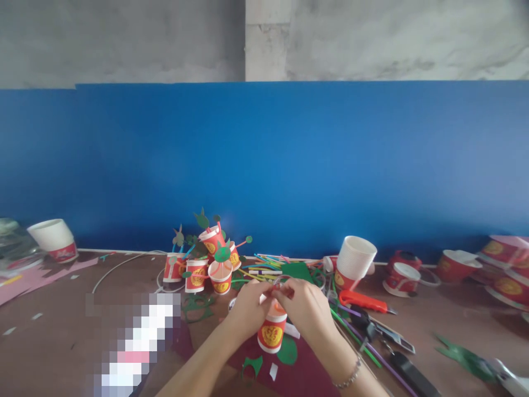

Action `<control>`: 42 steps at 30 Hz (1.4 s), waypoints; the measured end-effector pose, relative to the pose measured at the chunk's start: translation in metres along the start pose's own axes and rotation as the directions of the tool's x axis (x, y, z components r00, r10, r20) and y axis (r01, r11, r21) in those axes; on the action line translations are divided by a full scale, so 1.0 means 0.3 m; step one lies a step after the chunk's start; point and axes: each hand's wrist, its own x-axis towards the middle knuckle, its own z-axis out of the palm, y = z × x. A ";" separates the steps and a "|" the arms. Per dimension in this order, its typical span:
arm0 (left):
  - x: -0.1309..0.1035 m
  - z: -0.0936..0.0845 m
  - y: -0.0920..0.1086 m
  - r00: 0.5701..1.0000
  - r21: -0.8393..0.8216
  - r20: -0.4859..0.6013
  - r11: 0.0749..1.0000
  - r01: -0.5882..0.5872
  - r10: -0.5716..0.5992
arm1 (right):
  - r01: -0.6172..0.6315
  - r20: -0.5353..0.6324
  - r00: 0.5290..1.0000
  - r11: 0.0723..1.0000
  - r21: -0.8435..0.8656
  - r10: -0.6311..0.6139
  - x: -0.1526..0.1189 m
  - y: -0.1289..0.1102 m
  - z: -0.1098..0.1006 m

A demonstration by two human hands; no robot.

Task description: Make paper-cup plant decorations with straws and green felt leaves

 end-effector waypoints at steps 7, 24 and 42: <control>0.004 0.010 -0.008 1.000 -0.209 0.009 0.978 0.023 -0.022 | -0.015 -0.003 1.000 0.999 0.047 0.015 0.006 0.006 -0.018; 0.004 0.003 0.005 0.965 -0.542 0.182 0.800 0.260 -0.191 | -0.040 0.088 0.996 0.876 0.481 -0.003 0.041 0.040 0.036; 0.001 -0.035 -0.022 0.947 -0.819 0.314 0.488 0.303 -0.062 | -0.242 0.339 0.913 0.365 0.899 -0.229 0.046 0.069 -0.032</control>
